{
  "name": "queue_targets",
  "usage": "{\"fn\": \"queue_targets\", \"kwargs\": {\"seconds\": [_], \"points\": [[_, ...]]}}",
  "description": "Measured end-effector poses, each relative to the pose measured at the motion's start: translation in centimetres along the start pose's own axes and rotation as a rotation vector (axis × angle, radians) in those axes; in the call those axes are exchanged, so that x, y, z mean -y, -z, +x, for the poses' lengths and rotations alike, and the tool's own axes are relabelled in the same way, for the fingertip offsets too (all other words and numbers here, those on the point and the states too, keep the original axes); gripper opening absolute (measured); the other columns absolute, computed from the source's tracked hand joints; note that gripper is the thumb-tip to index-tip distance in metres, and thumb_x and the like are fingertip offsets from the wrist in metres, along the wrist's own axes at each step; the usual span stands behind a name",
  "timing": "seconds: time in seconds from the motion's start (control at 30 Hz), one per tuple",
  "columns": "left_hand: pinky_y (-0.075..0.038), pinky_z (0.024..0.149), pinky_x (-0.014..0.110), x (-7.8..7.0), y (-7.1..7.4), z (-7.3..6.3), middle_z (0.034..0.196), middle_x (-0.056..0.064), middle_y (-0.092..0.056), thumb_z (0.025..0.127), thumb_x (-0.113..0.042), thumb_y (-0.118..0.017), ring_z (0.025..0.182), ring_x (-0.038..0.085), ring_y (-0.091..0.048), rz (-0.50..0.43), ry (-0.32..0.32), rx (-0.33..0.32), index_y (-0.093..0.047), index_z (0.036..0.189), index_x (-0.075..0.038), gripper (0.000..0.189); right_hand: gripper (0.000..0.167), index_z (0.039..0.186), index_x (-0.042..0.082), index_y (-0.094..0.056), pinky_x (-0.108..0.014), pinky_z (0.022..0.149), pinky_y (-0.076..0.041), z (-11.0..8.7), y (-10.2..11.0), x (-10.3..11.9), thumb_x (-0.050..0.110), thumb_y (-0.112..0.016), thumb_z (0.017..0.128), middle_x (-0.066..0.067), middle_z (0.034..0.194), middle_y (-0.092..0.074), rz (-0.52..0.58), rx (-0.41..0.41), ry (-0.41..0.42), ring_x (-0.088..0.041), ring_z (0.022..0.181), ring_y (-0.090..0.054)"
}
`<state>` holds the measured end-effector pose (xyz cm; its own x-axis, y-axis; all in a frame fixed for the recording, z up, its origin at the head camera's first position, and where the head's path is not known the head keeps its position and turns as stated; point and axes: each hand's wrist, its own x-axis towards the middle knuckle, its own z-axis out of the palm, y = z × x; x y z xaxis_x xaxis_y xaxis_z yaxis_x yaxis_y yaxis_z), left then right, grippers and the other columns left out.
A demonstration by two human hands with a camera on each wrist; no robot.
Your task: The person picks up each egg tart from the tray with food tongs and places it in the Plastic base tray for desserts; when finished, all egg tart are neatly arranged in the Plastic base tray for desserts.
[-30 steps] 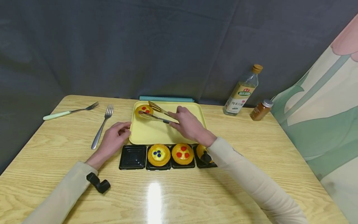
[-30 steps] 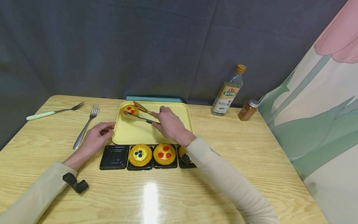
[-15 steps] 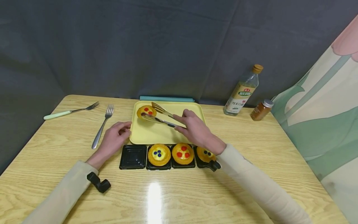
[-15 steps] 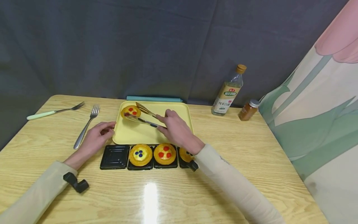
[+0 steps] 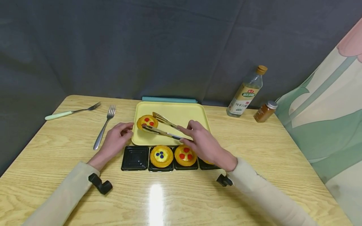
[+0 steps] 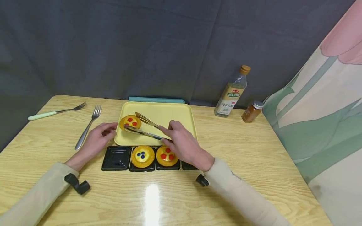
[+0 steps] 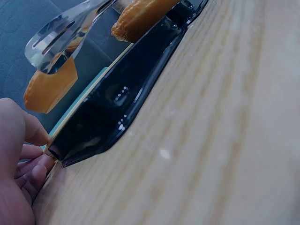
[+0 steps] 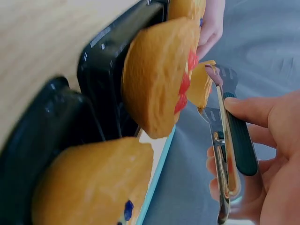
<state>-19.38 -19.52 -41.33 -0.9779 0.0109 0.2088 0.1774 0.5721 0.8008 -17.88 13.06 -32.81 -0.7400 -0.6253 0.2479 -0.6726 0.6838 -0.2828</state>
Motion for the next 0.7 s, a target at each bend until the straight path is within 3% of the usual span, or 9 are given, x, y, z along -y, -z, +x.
{"fn": "queue_targets", "kwargs": {"seconds": [0.7], "points": [[-0.045, 0.083, 0.041, 0.0, 0.0, -0.1, 0.114, 0.018, -0.063, 0.098, -0.002, -0.055, 0.097, 0.029, -0.057, 0.019, -0.017, -0.009, -0.060, 0.134, 0.007, 0.038, 0.048, 0.139, 0.007, -0.061, -0.022, 0.061, -0.036, -3.1, -0.6, 2.0, 0.018, -0.074, 0.094, 0.005, 0.090, -0.039, 0.006, -0.020, 0.186, -0.010, 0.079, -0.037]]}}
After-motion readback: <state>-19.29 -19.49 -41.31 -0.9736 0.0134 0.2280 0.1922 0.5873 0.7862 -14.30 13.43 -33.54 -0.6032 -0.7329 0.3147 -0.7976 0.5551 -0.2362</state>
